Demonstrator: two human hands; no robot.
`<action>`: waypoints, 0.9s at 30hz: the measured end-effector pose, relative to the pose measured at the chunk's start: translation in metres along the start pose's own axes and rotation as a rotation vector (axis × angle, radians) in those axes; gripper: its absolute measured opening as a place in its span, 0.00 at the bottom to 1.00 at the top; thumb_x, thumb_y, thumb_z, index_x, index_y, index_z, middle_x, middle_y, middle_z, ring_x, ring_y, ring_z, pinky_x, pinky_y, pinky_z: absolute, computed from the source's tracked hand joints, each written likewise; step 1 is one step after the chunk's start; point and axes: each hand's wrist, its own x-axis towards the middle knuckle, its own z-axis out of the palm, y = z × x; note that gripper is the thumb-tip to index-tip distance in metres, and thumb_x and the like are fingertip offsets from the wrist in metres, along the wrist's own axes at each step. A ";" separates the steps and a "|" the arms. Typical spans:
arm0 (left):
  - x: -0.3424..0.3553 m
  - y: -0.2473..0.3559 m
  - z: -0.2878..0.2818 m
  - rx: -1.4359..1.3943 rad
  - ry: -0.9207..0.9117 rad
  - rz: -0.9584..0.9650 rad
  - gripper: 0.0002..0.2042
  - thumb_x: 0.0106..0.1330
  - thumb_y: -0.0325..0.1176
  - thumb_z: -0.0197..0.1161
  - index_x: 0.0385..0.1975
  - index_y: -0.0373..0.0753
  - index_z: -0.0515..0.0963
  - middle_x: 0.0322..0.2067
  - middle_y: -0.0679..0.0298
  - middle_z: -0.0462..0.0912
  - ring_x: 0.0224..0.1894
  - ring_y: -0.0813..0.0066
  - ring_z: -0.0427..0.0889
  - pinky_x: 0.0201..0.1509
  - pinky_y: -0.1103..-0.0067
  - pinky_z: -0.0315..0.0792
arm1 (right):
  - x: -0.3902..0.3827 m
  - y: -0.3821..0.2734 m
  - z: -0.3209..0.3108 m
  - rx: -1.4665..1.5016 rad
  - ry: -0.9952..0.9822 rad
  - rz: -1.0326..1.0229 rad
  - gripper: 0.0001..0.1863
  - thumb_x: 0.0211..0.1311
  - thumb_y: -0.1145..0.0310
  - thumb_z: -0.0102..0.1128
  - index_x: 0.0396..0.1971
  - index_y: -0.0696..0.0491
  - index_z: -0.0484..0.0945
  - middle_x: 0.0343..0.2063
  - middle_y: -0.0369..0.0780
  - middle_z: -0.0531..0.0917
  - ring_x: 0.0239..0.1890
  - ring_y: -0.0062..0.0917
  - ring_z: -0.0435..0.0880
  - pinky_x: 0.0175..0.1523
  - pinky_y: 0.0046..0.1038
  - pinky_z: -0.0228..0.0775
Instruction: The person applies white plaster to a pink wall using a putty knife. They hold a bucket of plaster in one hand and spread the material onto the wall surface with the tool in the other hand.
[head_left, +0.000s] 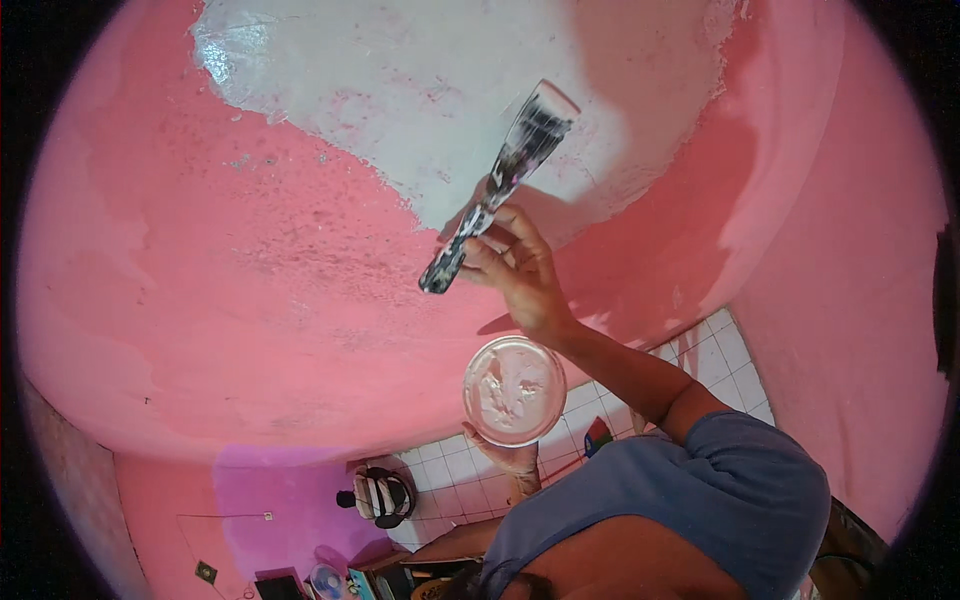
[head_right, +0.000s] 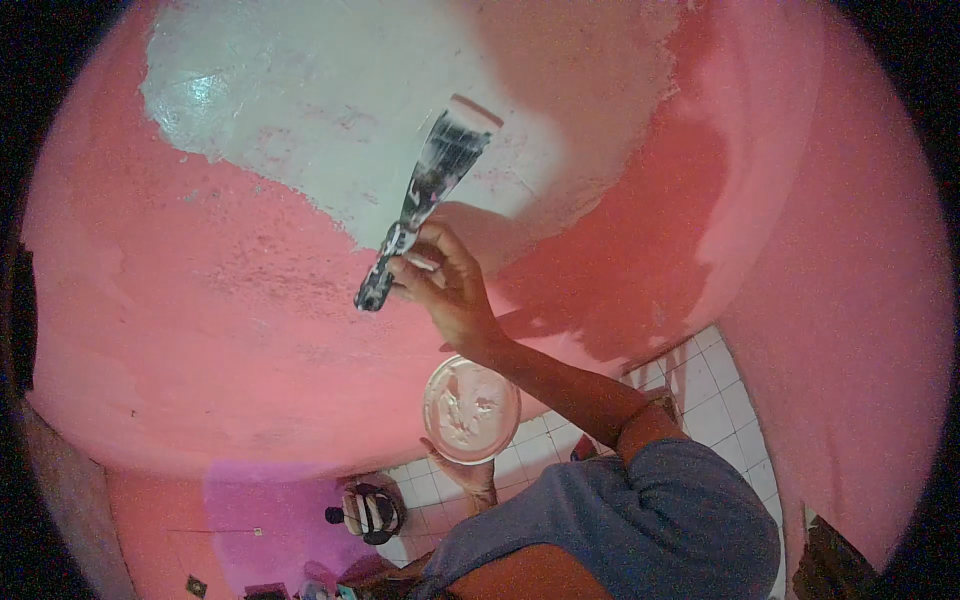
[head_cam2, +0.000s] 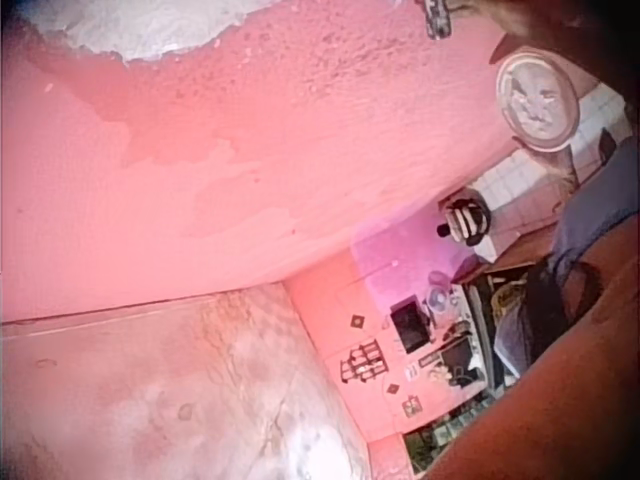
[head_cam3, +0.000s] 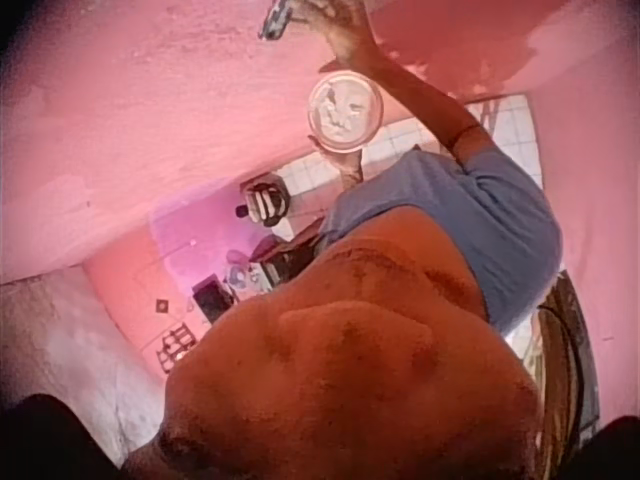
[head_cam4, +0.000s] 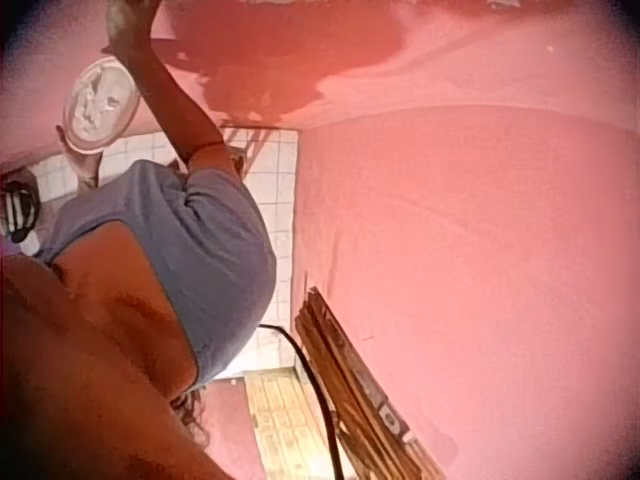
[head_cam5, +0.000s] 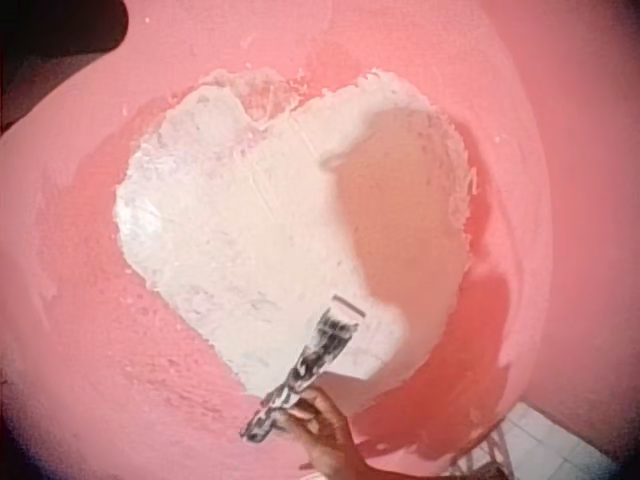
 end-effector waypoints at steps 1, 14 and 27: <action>0.001 -0.001 0.000 0.027 0.009 0.011 0.37 0.59 0.58 0.53 0.63 0.43 0.54 0.64 0.56 0.52 0.65 0.55 0.52 0.66 0.53 0.47 | 0.002 -0.002 -0.001 0.008 0.018 -0.032 0.13 0.60 0.77 0.54 0.45 0.53 0.67 0.42 0.35 0.73 0.48 0.22 0.74 0.52 0.33 0.74; 0.001 0.009 -0.018 0.005 0.038 -0.017 0.39 0.57 0.60 0.54 0.64 0.45 0.52 0.65 0.56 0.50 0.65 0.54 0.50 0.65 0.50 0.45 | -0.039 0.056 0.020 0.122 -0.146 0.267 0.17 0.60 0.79 0.53 0.49 0.54 0.65 0.38 0.37 0.74 0.45 0.23 0.75 0.49 0.31 0.74; 0.005 0.003 0.003 -0.008 -0.022 -0.018 0.36 0.59 0.59 0.53 0.63 0.44 0.54 0.65 0.57 0.49 0.66 0.57 0.50 0.67 0.53 0.44 | -0.002 0.010 0.000 0.013 0.044 -0.010 0.14 0.60 0.78 0.53 0.45 0.52 0.66 0.41 0.36 0.74 0.48 0.23 0.74 0.51 0.34 0.75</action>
